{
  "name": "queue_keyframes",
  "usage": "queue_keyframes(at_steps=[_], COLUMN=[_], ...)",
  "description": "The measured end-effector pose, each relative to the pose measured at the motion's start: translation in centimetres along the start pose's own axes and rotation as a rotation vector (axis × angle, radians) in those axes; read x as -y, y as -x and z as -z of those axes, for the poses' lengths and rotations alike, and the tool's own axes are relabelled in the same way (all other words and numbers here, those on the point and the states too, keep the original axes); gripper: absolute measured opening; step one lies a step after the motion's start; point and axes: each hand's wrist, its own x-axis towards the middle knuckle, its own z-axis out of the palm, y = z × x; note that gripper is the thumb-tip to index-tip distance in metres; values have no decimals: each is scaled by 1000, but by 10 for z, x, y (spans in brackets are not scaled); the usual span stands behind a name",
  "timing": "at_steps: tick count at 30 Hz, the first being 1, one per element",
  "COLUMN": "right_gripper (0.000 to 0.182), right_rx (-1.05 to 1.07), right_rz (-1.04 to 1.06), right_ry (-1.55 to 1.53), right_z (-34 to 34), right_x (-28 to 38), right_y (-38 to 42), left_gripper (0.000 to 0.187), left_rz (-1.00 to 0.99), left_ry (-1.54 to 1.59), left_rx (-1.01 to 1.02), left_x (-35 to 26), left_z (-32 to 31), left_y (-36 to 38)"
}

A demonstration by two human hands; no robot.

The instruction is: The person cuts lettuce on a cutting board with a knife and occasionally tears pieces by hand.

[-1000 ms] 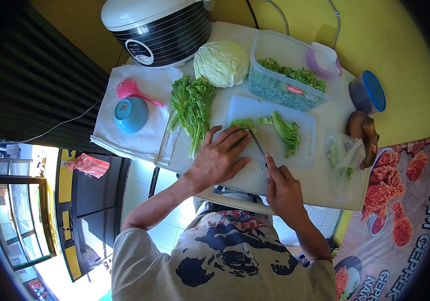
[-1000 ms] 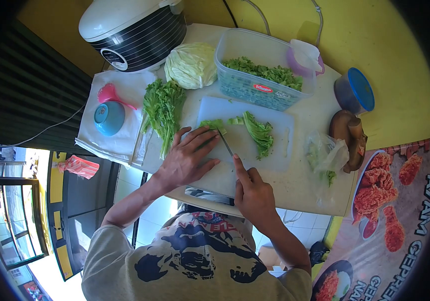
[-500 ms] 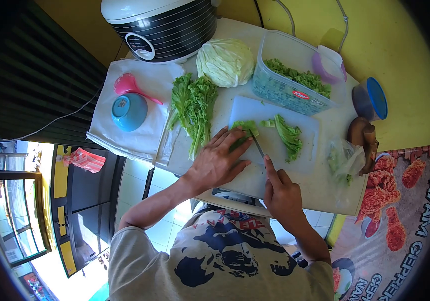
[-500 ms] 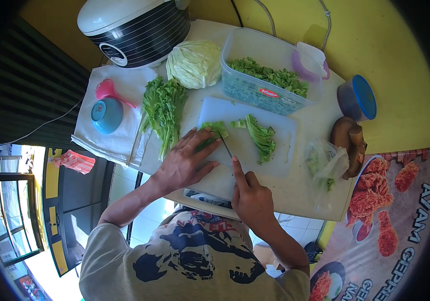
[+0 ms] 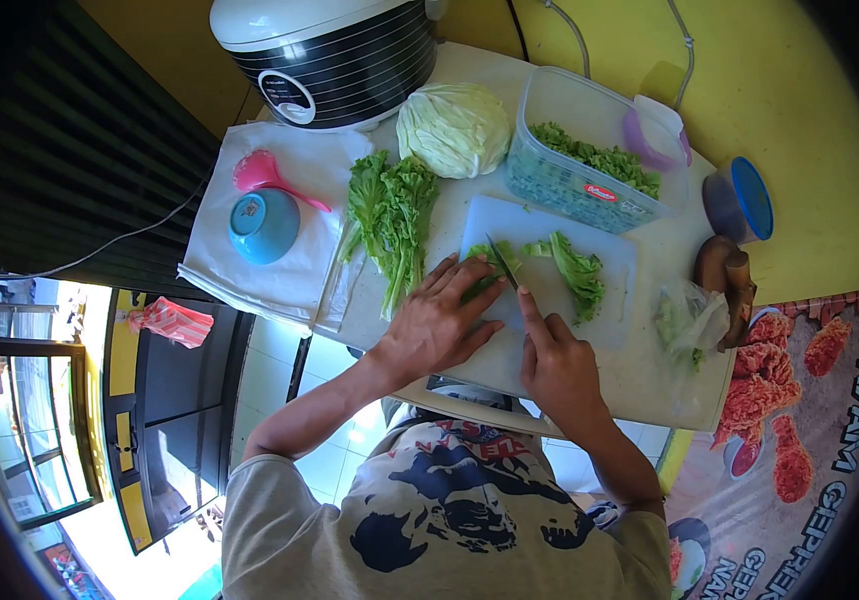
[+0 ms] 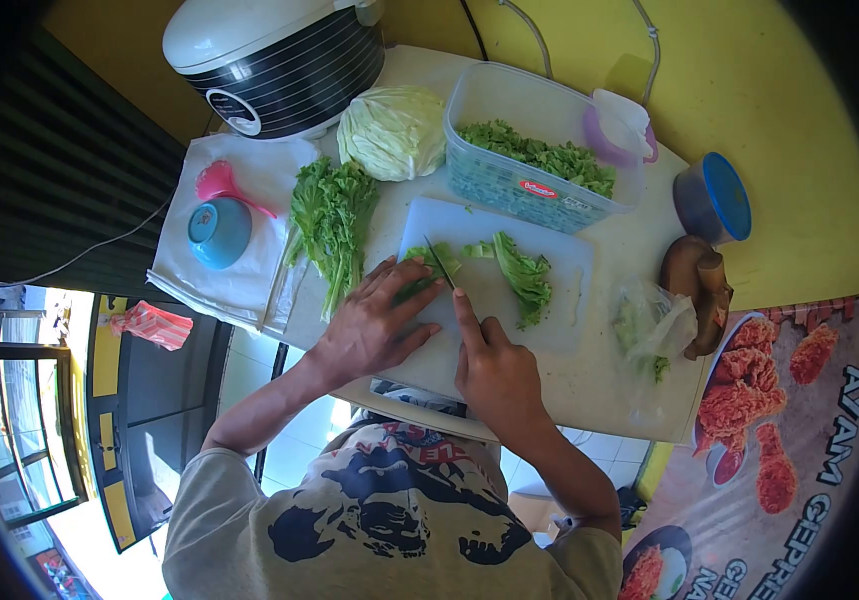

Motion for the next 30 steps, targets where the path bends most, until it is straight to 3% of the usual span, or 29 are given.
queue_keyframes(at_steps=[7,13,22,28,30], right_gripper=[67,62,55,34,31], right_rx=[62,-15,-150,-299,-294], right_rz=[-40,-88,-138,-339,-315], right_ry=[-124,-197,-268,-640,-707], right_z=[24,27,28,19,20], right_x=[-6,-12,-15,-23,-18], right_y=[34,37,32,-1,-22], left_gripper=[42,36,25,15,13], left_rz=[25,17,18,156,203], left_ry=[-92,-97,-194,139,245], left_rx=[-29,-137,-43,-43,-65], left_x=[-3,14,13,10,-1], left_z=[4,9,-6,5,16], left_y=[-8,-44,-65,-68,-71])
